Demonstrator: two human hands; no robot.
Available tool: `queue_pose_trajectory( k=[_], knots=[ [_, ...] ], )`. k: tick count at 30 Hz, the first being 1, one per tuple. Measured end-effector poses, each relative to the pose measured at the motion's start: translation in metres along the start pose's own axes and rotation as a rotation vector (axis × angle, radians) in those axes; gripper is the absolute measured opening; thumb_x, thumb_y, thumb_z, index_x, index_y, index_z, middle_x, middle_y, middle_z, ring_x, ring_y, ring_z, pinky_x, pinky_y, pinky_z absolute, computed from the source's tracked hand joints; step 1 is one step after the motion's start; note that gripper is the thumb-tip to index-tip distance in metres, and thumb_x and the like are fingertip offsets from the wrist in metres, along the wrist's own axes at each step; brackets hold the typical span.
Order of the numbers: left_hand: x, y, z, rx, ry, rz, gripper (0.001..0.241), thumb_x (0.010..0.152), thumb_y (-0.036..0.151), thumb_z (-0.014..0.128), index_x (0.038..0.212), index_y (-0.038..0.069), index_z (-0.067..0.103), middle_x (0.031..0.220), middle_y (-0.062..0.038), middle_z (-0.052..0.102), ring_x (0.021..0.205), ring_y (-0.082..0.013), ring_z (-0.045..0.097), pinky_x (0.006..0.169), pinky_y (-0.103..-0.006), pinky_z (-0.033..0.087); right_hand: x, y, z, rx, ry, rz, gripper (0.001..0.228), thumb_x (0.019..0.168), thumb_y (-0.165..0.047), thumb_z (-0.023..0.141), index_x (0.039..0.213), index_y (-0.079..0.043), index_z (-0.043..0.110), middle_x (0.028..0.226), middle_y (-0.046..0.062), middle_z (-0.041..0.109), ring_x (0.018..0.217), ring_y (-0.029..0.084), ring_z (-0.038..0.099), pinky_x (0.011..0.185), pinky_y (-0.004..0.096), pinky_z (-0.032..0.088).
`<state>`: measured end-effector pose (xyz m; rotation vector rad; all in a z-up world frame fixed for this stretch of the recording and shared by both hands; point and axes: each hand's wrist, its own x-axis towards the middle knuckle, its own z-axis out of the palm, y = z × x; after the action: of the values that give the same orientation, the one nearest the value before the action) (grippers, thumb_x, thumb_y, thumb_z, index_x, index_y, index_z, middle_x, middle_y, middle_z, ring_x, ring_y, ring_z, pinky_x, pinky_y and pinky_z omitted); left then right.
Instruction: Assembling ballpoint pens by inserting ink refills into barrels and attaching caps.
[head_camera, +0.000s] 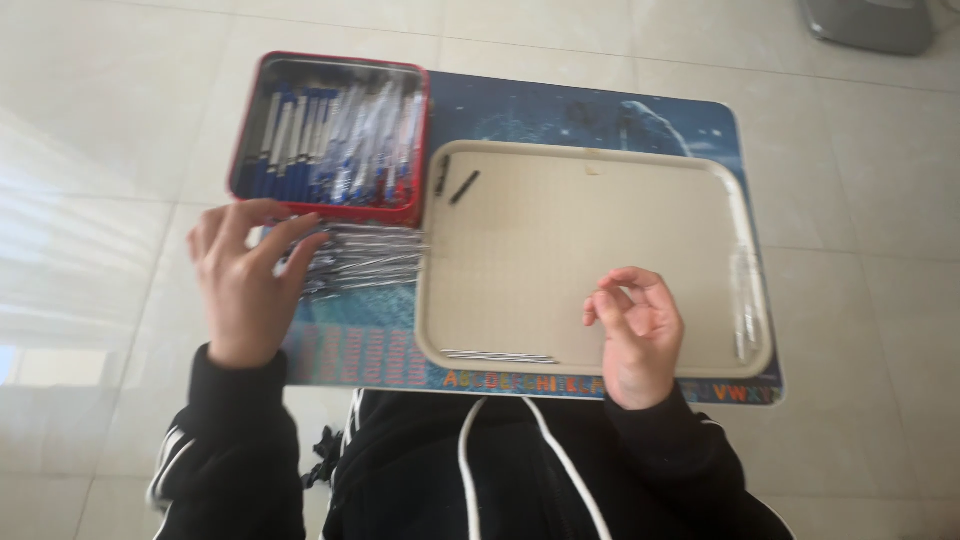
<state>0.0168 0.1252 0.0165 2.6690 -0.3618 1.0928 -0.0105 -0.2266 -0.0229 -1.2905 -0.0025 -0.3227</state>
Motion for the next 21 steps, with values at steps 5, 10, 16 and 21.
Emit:
queue_pose_trajectory(
  k=[5, 10, 16, 21],
  knots=[
    [0.004, 0.040, -0.006, -0.090, -0.049, 0.043, 0.010, 0.090, 0.013, 0.080, 0.095, 0.012, 0.071, 0.098, -0.007, 0.062, 0.089, -0.0298, 0.055, 0.079, -0.0431, 0.041, -0.004, -0.041, 0.003, -0.241, 0.041, -0.084, 0.008, 0.086, -0.005, 0.063, 0.092, -0.003, 0.058, 0.084, 0.008, 0.060, 0.066, 0.016, 0.061, 0.057, 0.025, 0.052],
    [-0.001, 0.098, -0.002, -0.467, -0.434, 0.153, 0.012, 0.083, 0.028, 0.068, 0.081, 0.016, 0.066, 0.087, 0.000, 0.062, 0.081, -0.0250, 0.056, 0.078, -0.0420, 0.037, 0.004, -0.078, -0.052, -0.948, 0.093, -0.375, 0.004, 0.092, -0.001, 0.060, 0.090, 0.001, 0.063, 0.087, 0.010, 0.062, 0.077, 0.017, 0.059, 0.068, 0.025, 0.051],
    [-0.018, 0.105, 0.018, -0.432, -0.737, 0.118, 0.022, 0.082, 0.040, 0.063, 0.086, 0.019, 0.064, 0.086, 0.004, 0.064, 0.085, -0.0215, 0.058, 0.076, -0.0372, 0.041, 0.009, -0.072, -0.128, -1.421, 0.204, -0.020, 0.011, 0.085, -0.024, 0.067, 0.093, -0.017, 0.071, 0.089, 0.002, 0.059, 0.070, 0.018, 0.053, 0.069, 0.030, 0.046],
    [-0.021, 0.105, 0.020, -0.426, -0.781, 0.094, 0.017, 0.083, 0.034, 0.063, 0.074, 0.020, 0.057, 0.070, 0.006, 0.060, 0.072, -0.0191, 0.057, 0.074, -0.0353, 0.039, 0.012, -0.055, -0.138, -1.526, 0.187, -0.047, 0.011, 0.075, -0.025, 0.078, 0.080, -0.016, 0.073, 0.086, 0.004, 0.058, 0.084, 0.023, 0.056, 0.083, 0.035, 0.045]
  ],
)
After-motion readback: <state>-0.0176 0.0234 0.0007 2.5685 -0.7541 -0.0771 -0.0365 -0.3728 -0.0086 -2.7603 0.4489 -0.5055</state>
